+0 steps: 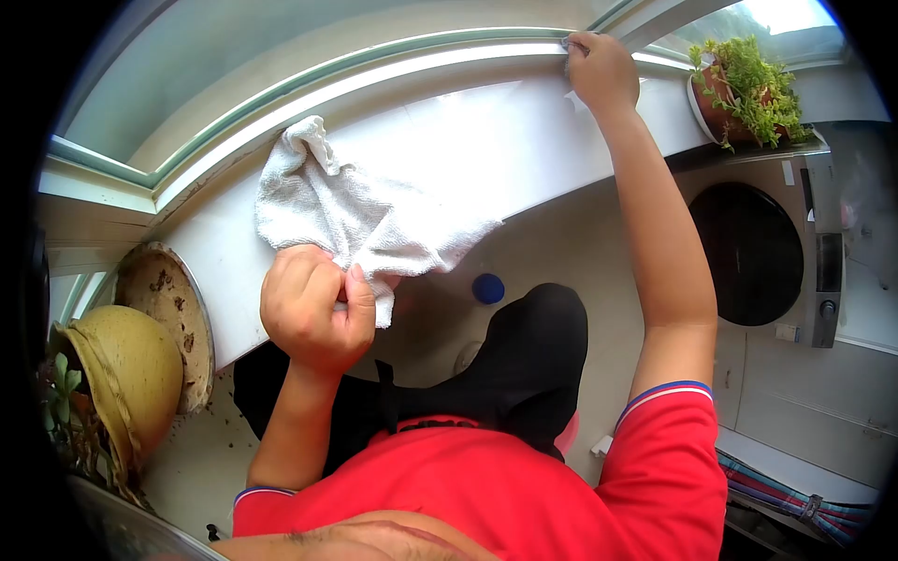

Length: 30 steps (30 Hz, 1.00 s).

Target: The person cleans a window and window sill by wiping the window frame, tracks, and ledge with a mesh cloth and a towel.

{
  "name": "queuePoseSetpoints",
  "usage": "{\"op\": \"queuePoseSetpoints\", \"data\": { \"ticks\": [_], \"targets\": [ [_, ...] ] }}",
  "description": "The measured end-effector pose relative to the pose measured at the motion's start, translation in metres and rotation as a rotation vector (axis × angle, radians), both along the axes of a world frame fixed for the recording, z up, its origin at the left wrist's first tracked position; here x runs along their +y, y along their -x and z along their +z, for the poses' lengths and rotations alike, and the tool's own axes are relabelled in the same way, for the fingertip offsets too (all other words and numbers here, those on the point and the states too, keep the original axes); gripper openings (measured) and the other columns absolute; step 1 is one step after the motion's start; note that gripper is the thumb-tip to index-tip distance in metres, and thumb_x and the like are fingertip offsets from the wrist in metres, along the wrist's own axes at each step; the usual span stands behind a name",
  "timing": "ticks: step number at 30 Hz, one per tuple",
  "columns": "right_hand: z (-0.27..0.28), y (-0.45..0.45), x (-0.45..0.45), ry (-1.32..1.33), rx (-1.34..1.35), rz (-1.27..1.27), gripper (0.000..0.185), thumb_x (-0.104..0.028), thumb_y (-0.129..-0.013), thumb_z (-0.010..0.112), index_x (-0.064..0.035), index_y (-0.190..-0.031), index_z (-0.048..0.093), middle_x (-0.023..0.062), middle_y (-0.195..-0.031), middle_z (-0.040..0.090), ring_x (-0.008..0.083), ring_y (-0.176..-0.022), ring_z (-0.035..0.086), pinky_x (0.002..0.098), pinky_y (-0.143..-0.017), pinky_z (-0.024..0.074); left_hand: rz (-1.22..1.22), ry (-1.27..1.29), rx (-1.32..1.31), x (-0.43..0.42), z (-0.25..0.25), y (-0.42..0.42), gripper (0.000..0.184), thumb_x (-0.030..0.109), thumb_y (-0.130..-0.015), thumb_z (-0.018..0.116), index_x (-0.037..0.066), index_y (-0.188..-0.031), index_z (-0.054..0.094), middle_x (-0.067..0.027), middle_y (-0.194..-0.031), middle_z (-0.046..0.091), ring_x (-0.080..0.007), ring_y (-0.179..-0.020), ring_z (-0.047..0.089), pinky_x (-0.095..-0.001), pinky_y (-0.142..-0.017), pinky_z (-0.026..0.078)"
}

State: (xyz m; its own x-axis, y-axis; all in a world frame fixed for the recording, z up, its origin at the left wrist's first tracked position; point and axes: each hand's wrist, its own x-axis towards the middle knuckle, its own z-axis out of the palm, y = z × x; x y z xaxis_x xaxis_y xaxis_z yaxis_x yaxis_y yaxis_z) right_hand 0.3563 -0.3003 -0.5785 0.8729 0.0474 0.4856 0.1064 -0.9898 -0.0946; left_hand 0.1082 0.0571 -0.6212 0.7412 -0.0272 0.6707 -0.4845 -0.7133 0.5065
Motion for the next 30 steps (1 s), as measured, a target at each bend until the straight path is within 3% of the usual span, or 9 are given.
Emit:
{"op": "queuePoseSetpoints", "data": {
  "ticks": [3, 9, 13, 15, 18, 23, 27, 28, 30],
  "targets": [
    [-0.005, 0.009, 0.022, -0.202, 0.065, 0.051, 0.027, -0.024, -0.092, 0.066, -0.0091, -0.112, 0.076, 0.0143, -0.107, 0.074, 0.0341, -0.102, 0.069, 0.0421, -0.089, 0.0539, -0.003, -0.023, 0.028, -0.002, 0.004, 0.002, 0.023, 0.009, -0.072, 0.070, 0.008, -0.064, 0.050, -0.0097, -0.070, 0.053, -0.0310, -0.069, 0.058, -0.0413, -0.059, 0.043],
    [-0.015, 0.042, 0.111, -0.291, -0.014, 0.225, 0.021, -0.023, -0.089, 0.069, -0.0084, -0.101, 0.077, 0.0135, -0.101, 0.075, 0.0341, -0.096, 0.070, 0.0414, -0.088, 0.0545, -0.021, -0.005, 0.032, -0.003, 0.006, 0.003, 0.024, 0.004, -0.074, 0.069, 0.006, -0.063, 0.047, -0.0123, -0.070, 0.055, -0.0335, -0.069, 0.059, -0.0429, -0.062, 0.046],
    [-0.017, 0.035, 0.066, -0.311, -0.107, 0.101, 0.019, -0.021, -0.089, 0.070, -0.0096, -0.100, 0.080, 0.0118, -0.100, 0.076, 0.0304, -0.092, 0.071, 0.0391, -0.085, 0.0558, -0.017, 0.032, 0.009, -0.002, 0.006, 0.003, 0.024, 0.004, -0.074, 0.069, 0.007, -0.064, 0.047, -0.0119, -0.070, 0.054, -0.0334, -0.069, 0.059, -0.0430, -0.062, 0.046],
    [-0.009, 0.025, 0.044, -0.484, 0.017, -0.051, 0.019, -0.021, -0.088, 0.070, -0.0078, -0.099, 0.078, 0.0116, -0.096, 0.076, 0.0310, -0.090, 0.071, 0.0394, -0.083, 0.0558, 0.002, 0.023, 0.008, -0.001, 0.006, 0.002, 0.024, 0.004, -0.073, 0.069, 0.007, -0.064, 0.047, -0.0116, -0.069, 0.053, -0.0332, -0.068, 0.058, -0.0428, -0.061, 0.046],
    [-0.012, 0.017, 0.046, -0.381, -0.003, -0.104, 0.019, -0.022, -0.087, 0.070, -0.0060, -0.096, 0.076, 0.0125, -0.091, 0.076, 0.0315, -0.087, 0.071, 0.0397, -0.081, 0.0555, -0.018, -0.012, 0.029, -0.001, 0.008, 0.002, 0.025, 0.005, -0.073, 0.069, 0.007, -0.064, 0.047, -0.0113, -0.069, 0.052, -0.0328, -0.068, 0.057, -0.0427, -0.060, 0.045],
    [-0.016, 0.057, 0.133, -0.508, 0.022, 0.152, 0.020, -0.023, -0.084, 0.070, -0.0059, -0.095, 0.074, 0.0142, -0.086, 0.074, 0.0316, -0.084, 0.070, 0.0398, -0.081, 0.0548, -0.028, 0.019, -0.010, -0.001, 0.004, 0.001, 0.025, 0.005, -0.073, 0.069, 0.008, -0.064, 0.047, -0.0111, -0.069, 0.052, -0.0325, -0.068, 0.057, -0.0426, -0.060, 0.044],
    [-0.021, 0.035, 0.096, -0.567, 0.079, 0.098, 0.024, -0.025, -0.082, 0.071, -0.0056, -0.097, 0.074, 0.0130, -0.085, 0.073, 0.0301, -0.080, 0.069, 0.0388, -0.080, 0.0548, -0.017, 0.011, -0.011, 0.003, -0.002, 0.002, 0.021, 0.014, -0.073, 0.073, 0.008, -0.065, 0.054, -0.0095, -0.071, 0.055, -0.0307, -0.071, 0.059, -0.0413, -0.061, 0.045],
    [-0.026, 0.021, 0.070, -0.540, 0.059, 0.058, 0.025, -0.026, -0.082, 0.072, -0.0044, -0.096, 0.074, 0.0119, -0.084, 0.073, 0.0252, -0.075, 0.068, 0.0366, -0.075, 0.0549, -0.015, 0.018, -0.010, 0.003, -0.002, 0.003, 0.021, 0.014, -0.073, 0.073, 0.008, -0.065, 0.054, -0.0094, -0.071, 0.055, -0.0306, -0.071, 0.059, -0.0413, -0.061, 0.045],
    [-0.026, 0.001, 0.025, -0.800, 0.132, -0.024, 0.022, -0.021, -0.083, 0.073, -0.0023, -0.095, 0.073, 0.0068, -0.081, 0.069, 0.0175, -0.069, 0.063, 0.0331, -0.066, 0.0524, -0.001, 0.019, -0.011, 0.003, -0.001, 0.002, 0.021, 0.013, -0.073, 0.073, 0.008, -0.065, 0.054, -0.0093, -0.071, 0.055, -0.0306, -0.071, 0.058, -0.0415, -0.061, 0.045]
  ]
}}
